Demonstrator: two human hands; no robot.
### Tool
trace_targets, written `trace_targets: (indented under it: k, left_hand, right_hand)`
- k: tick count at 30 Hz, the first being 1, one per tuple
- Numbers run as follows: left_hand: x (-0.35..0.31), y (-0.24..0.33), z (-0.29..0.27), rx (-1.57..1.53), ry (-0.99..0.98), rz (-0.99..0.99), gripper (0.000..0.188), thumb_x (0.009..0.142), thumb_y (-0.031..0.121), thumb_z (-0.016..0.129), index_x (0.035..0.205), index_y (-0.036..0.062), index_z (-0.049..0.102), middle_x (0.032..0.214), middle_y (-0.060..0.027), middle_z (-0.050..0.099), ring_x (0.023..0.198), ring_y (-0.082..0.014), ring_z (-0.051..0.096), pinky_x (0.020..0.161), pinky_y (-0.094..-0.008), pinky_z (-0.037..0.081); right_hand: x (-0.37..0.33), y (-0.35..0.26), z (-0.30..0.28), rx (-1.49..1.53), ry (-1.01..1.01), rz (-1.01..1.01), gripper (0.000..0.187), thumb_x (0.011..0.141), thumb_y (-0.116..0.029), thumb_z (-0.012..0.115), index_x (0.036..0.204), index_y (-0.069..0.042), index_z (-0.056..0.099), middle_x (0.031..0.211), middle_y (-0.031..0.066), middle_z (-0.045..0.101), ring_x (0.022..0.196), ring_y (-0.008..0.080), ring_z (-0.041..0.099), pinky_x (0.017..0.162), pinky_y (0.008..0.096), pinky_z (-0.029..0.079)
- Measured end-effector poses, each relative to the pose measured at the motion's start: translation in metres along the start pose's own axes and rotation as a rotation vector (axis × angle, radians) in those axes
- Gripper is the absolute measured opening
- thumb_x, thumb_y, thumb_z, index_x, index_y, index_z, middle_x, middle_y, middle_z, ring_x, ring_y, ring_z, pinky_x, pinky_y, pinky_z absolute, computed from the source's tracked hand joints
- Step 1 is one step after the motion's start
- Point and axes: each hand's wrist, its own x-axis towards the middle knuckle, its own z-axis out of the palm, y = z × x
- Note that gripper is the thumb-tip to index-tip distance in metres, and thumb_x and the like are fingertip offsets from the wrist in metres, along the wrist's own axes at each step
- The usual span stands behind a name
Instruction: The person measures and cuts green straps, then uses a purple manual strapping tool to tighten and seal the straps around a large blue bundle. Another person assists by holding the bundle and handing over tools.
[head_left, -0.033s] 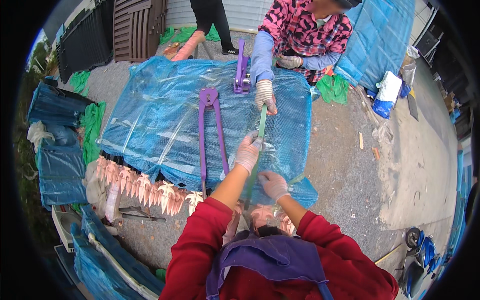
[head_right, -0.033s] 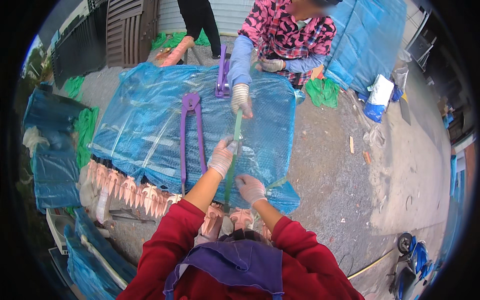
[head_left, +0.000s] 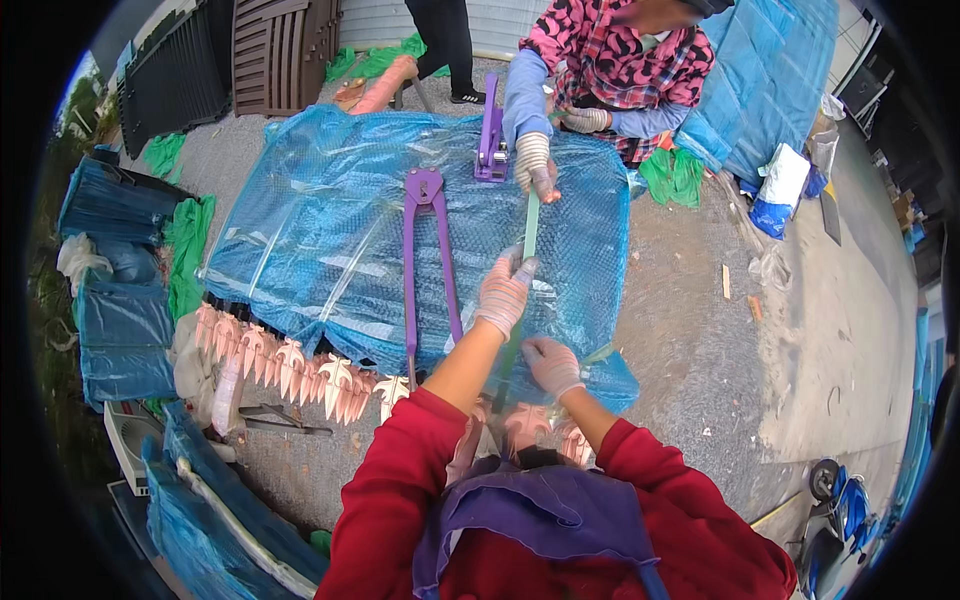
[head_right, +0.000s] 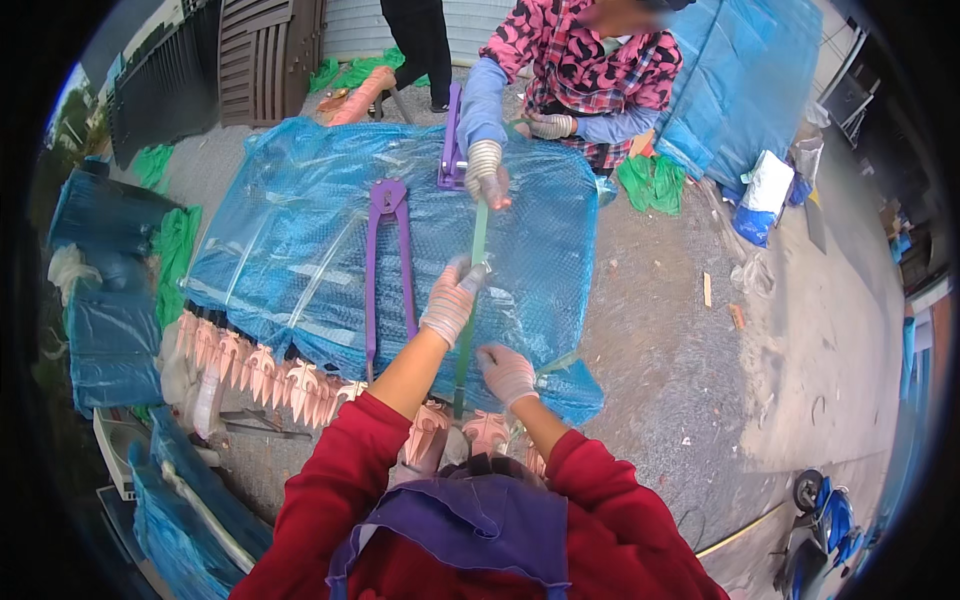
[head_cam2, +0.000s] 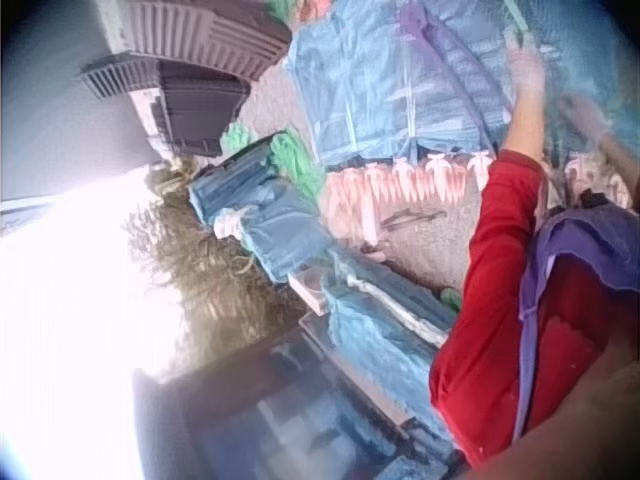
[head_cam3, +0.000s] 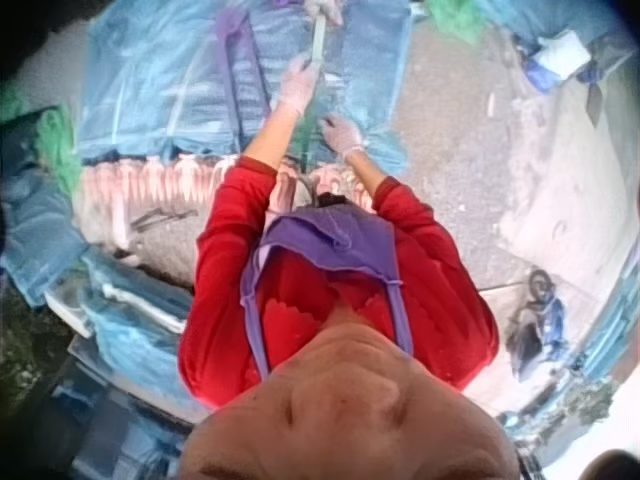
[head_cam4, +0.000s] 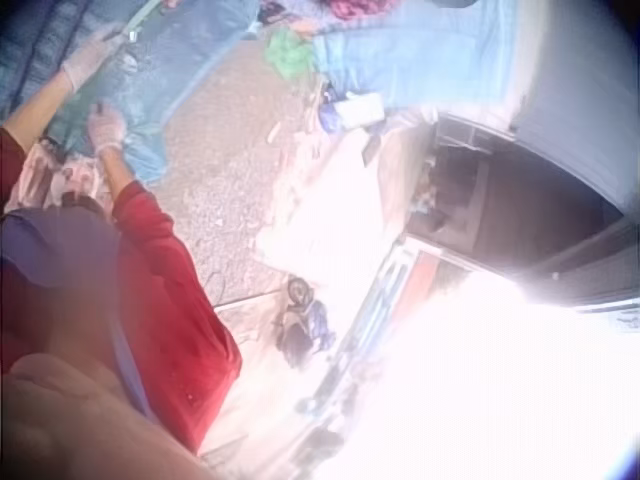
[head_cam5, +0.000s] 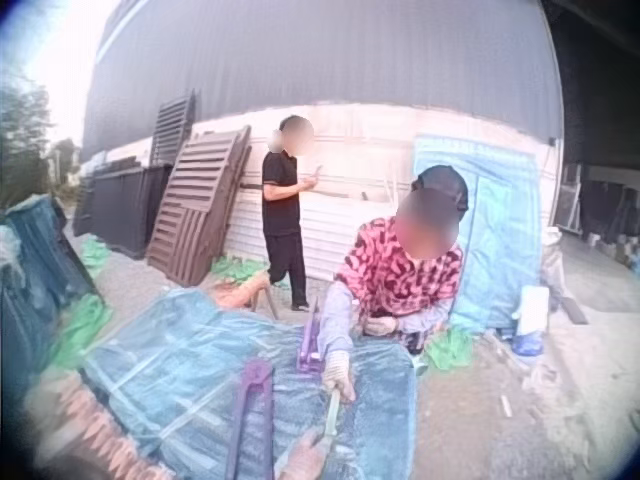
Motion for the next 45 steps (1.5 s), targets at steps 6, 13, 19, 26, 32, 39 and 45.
trace_targets:
  k: [6,13,19,26,32,39,45]
  left_hand:
    - [-0.036,0.068,-0.040,0.147,0.150,0.223,0.043,0.083,0.027,0.066,0.119,0.0064,0.054,0.108,-0.0154,0.062,0.095,-0.0260,0.061,0.081,-0.0360,0.048]
    - [-0.097,-0.004,-0.129,0.305,0.351,0.000,0.034,0.085,0.020,0.063,0.114,0.0028,0.056,0.102,-0.0138,0.063,0.093,-0.0239,0.062,0.083,-0.0332,0.048]
    - [-0.164,0.006,-0.139,0.176,0.272,-0.241,0.033,0.088,0.017,0.059,0.116,0.0000,0.053,0.106,-0.0127,0.062,0.096,-0.0198,0.059,0.084,-0.0314,0.047]
    - [-0.173,-0.025,-0.097,0.235,0.094,-0.131,0.051,0.086,0.018,0.061,0.129,-0.0017,0.042,0.118,-0.0169,0.055,0.105,-0.0226,0.057,0.088,-0.0331,0.046]
    - [-0.142,-0.006,-0.084,0.472,0.028,-0.415,0.072,0.080,0.042,0.062,0.136,0.0066,0.034,0.128,-0.0225,0.045,0.111,-0.0391,0.049,0.092,-0.0429,0.041]
    - [-0.139,0.020,-0.066,0.876,-0.023,-0.222,0.073,0.077,0.039,0.065,0.138,0.0137,0.033,0.129,-0.0196,0.046,0.121,-0.0370,0.041,0.098,-0.0452,0.036]
    - [-0.124,0.030,-0.072,1.006,-0.064,-0.209,0.054,0.083,0.039,0.059,0.129,0.0128,0.046,0.104,-0.0113,0.065,0.101,-0.0364,0.056,0.090,-0.0424,0.040]
  right_hand:
    - [0.002,0.022,0.006,0.185,0.103,-0.138,0.024,0.089,-0.027,0.054,0.102,-0.010,0.064,0.094,0.0173,0.064,0.088,0.0343,0.061,0.077,0.0387,0.047]
    - [-0.008,0.015,-0.001,0.190,0.126,-0.231,0.022,0.089,-0.023,0.054,0.099,-0.007,0.064,0.092,0.0172,0.065,0.086,0.0336,0.061,0.076,0.0377,0.048]
    - [-0.005,0.023,0.001,0.271,0.088,-0.181,0.023,0.089,-0.025,0.054,0.100,-0.008,0.064,0.090,0.0166,0.065,0.085,0.0329,0.062,0.075,0.0373,0.048]
    - [-0.001,0.030,0.005,0.263,0.091,-0.196,0.023,0.089,-0.025,0.053,0.101,-0.009,0.064,0.088,0.0155,0.065,0.083,0.0316,0.062,0.075,0.0370,0.048]
    - [-0.005,0.028,-0.002,0.365,0.043,-0.138,0.023,0.089,-0.024,0.054,0.102,-0.008,0.064,0.081,0.0137,0.064,0.072,0.0246,0.062,0.070,0.0343,0.048]
    - [-0.009,0.024,-0.003,0.351,0.064,-0.185,0.022,0.088,-0.022,0.053,0.102,-0.008,0.064,0.078,0.0133,0.063,0.070,0.0244,0.061,0.068,0.0343,0.048]
    - [-0.007,0.025,-0.003,0.294,0.110,-0.238,0.022,0.086,-0.022,0.055,0.102,-0.010,0.064,0.084,0.0154,0.064,0.078,0.0304,0.062,0.072,0.0366,0.049]
